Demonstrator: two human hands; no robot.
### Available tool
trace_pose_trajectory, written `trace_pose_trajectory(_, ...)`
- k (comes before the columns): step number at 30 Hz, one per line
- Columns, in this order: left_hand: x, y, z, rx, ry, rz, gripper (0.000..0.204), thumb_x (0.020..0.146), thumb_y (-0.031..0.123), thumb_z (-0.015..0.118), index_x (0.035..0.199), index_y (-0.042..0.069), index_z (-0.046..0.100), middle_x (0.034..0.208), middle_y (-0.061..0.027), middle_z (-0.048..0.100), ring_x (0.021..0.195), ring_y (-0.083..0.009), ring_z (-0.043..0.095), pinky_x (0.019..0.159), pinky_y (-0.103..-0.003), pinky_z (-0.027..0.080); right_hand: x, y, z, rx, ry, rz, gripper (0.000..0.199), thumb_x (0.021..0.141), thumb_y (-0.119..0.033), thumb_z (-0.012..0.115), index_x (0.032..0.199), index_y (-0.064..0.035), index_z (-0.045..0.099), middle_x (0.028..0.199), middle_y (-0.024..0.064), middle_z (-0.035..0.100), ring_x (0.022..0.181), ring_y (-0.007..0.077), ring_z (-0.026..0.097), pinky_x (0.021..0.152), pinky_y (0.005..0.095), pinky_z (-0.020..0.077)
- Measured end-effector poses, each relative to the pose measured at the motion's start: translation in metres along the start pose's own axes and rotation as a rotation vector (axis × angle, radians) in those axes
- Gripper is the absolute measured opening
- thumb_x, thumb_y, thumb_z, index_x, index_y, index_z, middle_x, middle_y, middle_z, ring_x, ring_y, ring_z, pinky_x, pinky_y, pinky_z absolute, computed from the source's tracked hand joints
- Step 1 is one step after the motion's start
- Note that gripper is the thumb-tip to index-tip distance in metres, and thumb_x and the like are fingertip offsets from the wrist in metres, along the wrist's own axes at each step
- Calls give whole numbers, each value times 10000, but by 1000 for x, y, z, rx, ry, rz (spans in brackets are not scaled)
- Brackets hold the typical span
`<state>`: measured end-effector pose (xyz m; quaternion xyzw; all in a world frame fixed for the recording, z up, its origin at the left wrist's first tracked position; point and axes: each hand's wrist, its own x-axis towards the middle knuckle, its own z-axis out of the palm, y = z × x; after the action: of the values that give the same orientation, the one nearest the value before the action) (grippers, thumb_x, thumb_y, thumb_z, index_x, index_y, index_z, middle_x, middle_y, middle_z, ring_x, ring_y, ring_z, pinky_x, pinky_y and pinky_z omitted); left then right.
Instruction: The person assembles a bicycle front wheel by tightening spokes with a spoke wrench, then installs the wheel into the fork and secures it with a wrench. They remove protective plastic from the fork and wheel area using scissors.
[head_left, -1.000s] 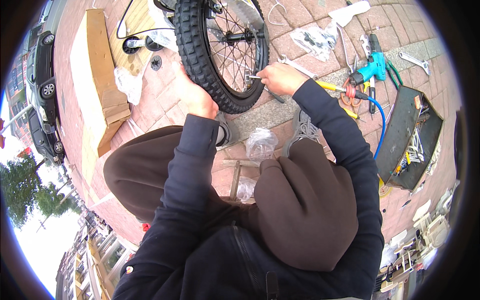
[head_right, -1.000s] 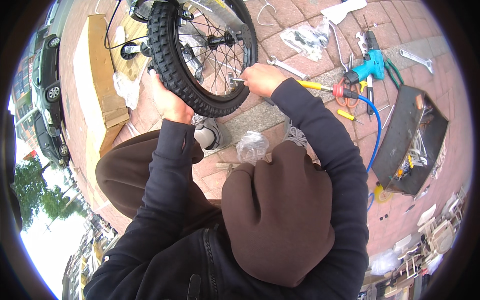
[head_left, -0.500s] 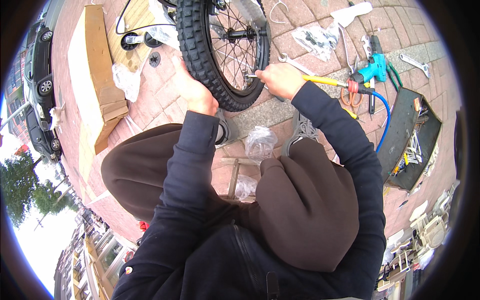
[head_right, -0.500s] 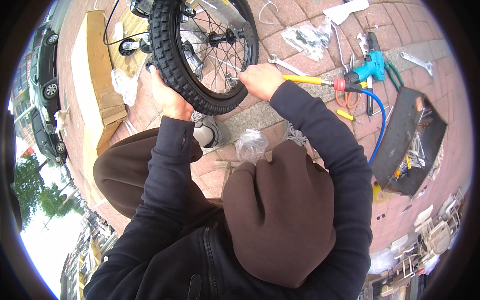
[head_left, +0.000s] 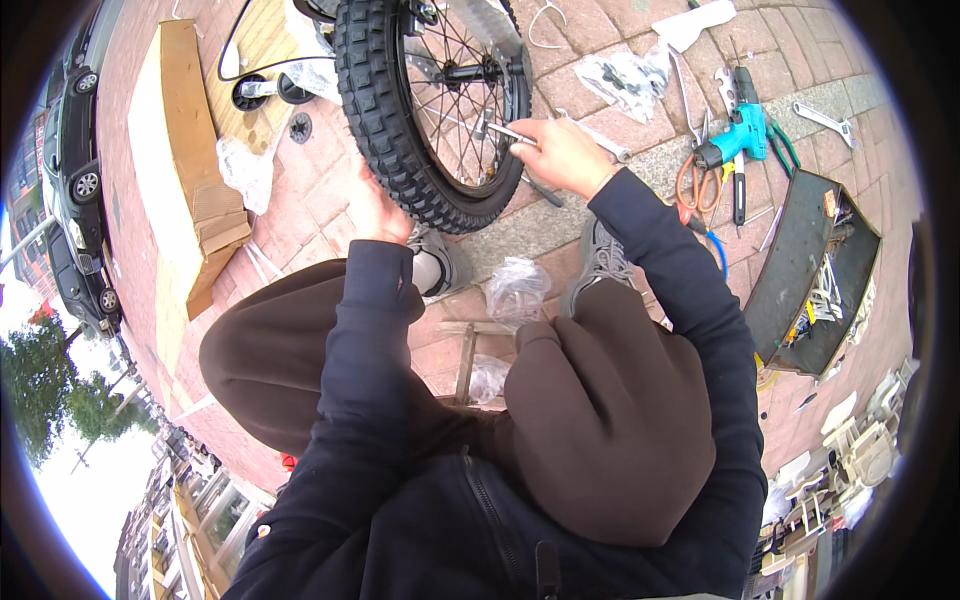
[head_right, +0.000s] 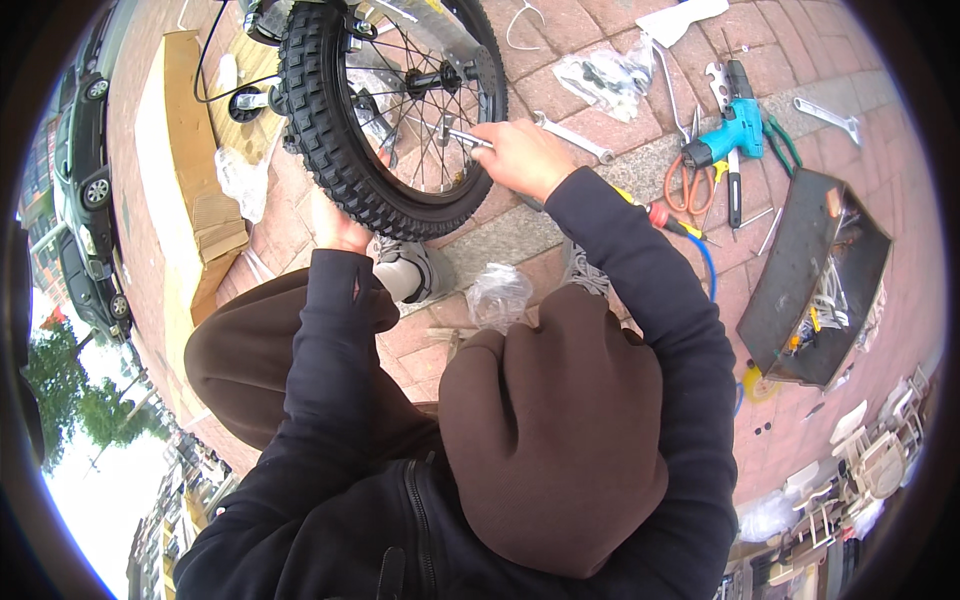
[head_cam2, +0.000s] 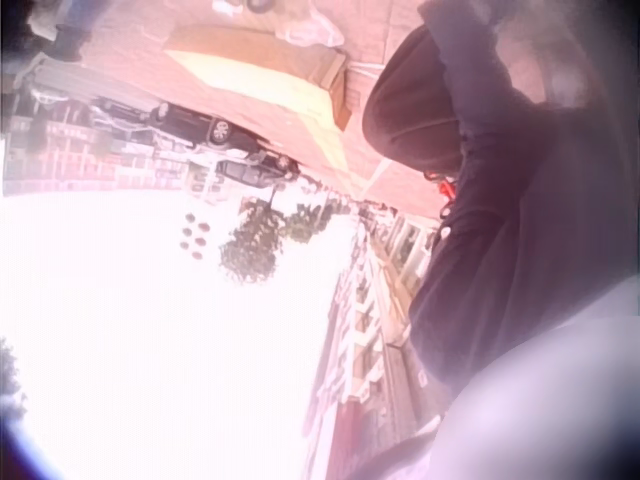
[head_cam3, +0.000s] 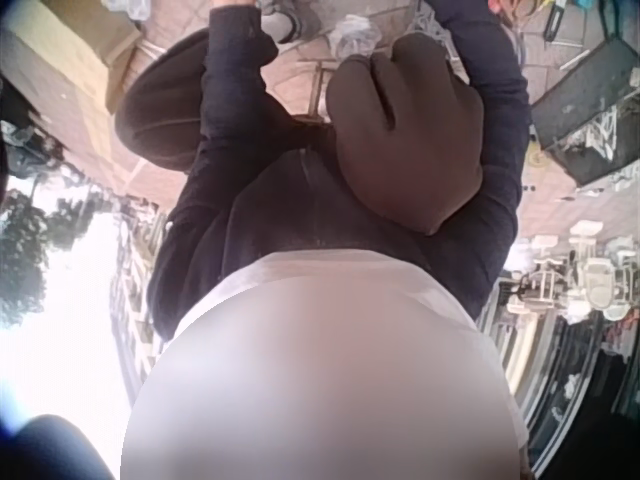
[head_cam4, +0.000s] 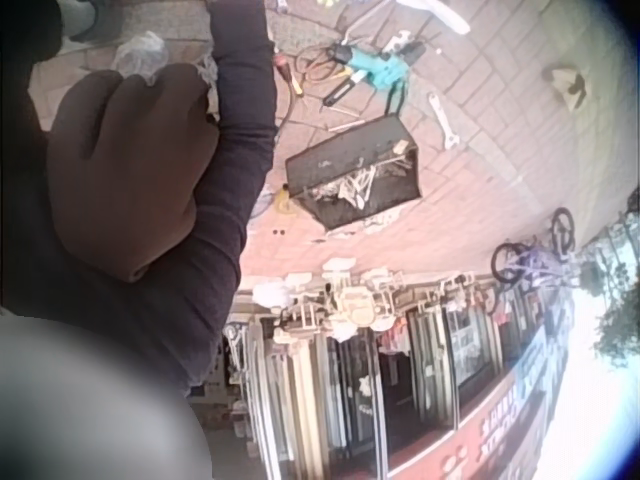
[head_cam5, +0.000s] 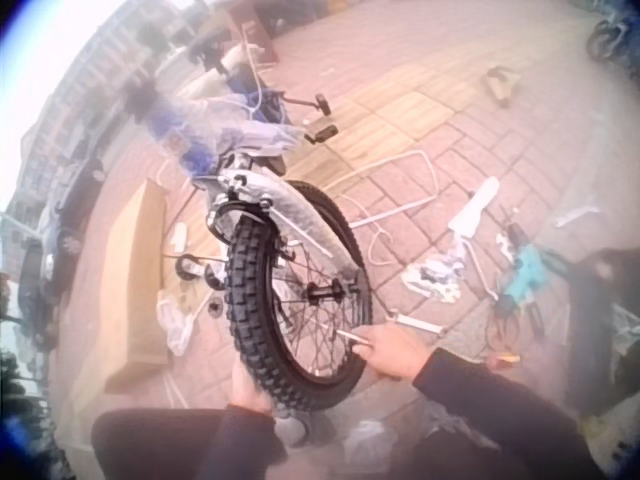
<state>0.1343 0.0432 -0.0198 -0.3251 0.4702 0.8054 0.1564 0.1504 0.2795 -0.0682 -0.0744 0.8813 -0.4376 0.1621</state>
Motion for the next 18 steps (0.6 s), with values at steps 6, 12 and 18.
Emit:
trace_pose_trajectory(6,6,-76,-46,-379,-364,-674,490,918,371,377,1209,-16,452,1169,-187,532,1122,-339,481,967,-483,383,15,7,40,476,-93,218,186,683,-167,648,809,-31,662,699,152,630,677,242,622,645,335,471)
trace_pose_trajectory(12,-1,-99,-30,-531,-144,-747,521,893,381,396,1204,-34,447,1177,-253,496,1004,-371,543,869,-462,458,21,19,60,413,-131,168,173,687,-154,656,790,-15,664,698,131,641,648,205,612,631,323,467)
trace_pose_trajectory(18,-4,-109,-28,-739,-202,-739,487,873,341,461,1184,-33,458,1119,-240,501,964,-340,526,800,-400,480,19,11,60,402,-68,181,225,682,-236,641,758,-24,639,690,201,597,691,360,599,638,387,465)
